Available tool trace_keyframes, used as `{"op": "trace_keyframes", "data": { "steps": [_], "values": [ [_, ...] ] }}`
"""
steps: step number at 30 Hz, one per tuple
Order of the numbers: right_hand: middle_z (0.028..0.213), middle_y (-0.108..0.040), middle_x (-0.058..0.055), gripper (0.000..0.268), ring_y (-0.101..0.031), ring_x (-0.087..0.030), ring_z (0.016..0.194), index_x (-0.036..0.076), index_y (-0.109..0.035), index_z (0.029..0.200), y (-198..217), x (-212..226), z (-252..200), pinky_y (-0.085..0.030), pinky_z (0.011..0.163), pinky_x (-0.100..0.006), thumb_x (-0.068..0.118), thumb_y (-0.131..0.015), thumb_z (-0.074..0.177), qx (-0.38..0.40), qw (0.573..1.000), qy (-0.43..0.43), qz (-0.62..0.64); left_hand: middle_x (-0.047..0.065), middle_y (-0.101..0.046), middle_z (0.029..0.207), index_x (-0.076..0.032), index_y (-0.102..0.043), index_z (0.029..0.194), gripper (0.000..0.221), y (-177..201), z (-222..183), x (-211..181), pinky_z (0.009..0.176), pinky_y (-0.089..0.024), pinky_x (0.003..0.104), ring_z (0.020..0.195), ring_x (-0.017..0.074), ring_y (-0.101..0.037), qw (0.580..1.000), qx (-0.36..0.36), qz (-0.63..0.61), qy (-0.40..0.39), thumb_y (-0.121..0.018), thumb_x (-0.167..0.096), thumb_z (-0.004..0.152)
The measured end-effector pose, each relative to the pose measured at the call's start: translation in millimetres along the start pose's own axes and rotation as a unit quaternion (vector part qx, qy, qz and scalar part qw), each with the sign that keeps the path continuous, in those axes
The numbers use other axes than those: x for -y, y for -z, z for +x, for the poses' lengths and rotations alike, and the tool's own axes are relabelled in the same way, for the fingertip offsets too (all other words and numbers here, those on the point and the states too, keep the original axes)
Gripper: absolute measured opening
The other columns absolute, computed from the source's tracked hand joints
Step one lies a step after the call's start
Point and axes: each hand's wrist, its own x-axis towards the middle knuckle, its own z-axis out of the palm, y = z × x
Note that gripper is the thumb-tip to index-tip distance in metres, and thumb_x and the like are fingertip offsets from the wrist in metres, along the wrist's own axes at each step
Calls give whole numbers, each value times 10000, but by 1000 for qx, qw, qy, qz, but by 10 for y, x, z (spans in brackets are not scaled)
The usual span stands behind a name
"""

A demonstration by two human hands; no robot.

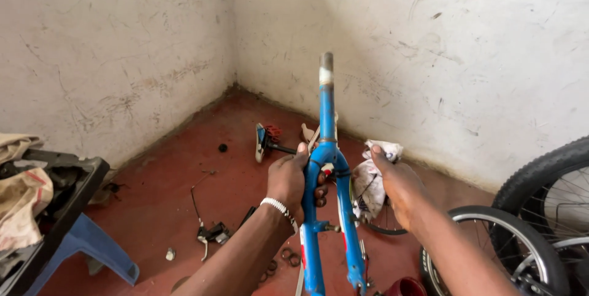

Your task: Cleaning and inspecting a bicycle fork using a cloth and a screwdriver

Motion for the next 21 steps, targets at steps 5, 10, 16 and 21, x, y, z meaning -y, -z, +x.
{"op": "trace_keyframes", "data": {
  "steps": [5, 10, 16, 21],
  "values": [
    [1359, -297, -235, 799, -242, -412, 1289, -44, -390, 1272, -233, -81, -94, -196, 1042, -582, 503, -654, 753, 43, 998, 56, -2, 198, -514, 524, -29, -487, 807, 267, -24, -39, 2, 349, -435, 376, 351, 297, -503, 1000, -8, -15, -4, -549, -263, 919],
    [773, -678, -157, 342, -656, -323, 808, 39, -734, 840, -313, -229, -5, -487, 732, -428, 339, -715, 677, 17, 973, 167, -161, 204, -543, 549, -39, -511, 804, 245, -26, -1, 93, 354, -456, 383, 363, 305, -525, 1000, 0, -3, 12, -555, -255, 911],
    [538, -597, -142, 286, -618, -323, 548, 47, -666, 663, -242, -260, 13, -465, 537, -423, 322, -638, 733, -49, 960, 187, -204, 201, -513, 536, -29, -488, 792, 239, -50, -88, 124, 349, -431, 364, 358, 292, -503, 999, 28, -42, 17, -555, -223, 915],
    [546, -598, -169, 214, -573, -293, 515, -9, -681, 701, -123, -385, 136, -468, 547, -397, 183, -617, 773, 54, 963, 215, -152, 183, -473, 505, -34, -488, 830, 208, -2, -178, 45, 324, -370, 338, 340, 268, -456, 999, 25, -7, 32, -546, -217, 912]
  ]
}}
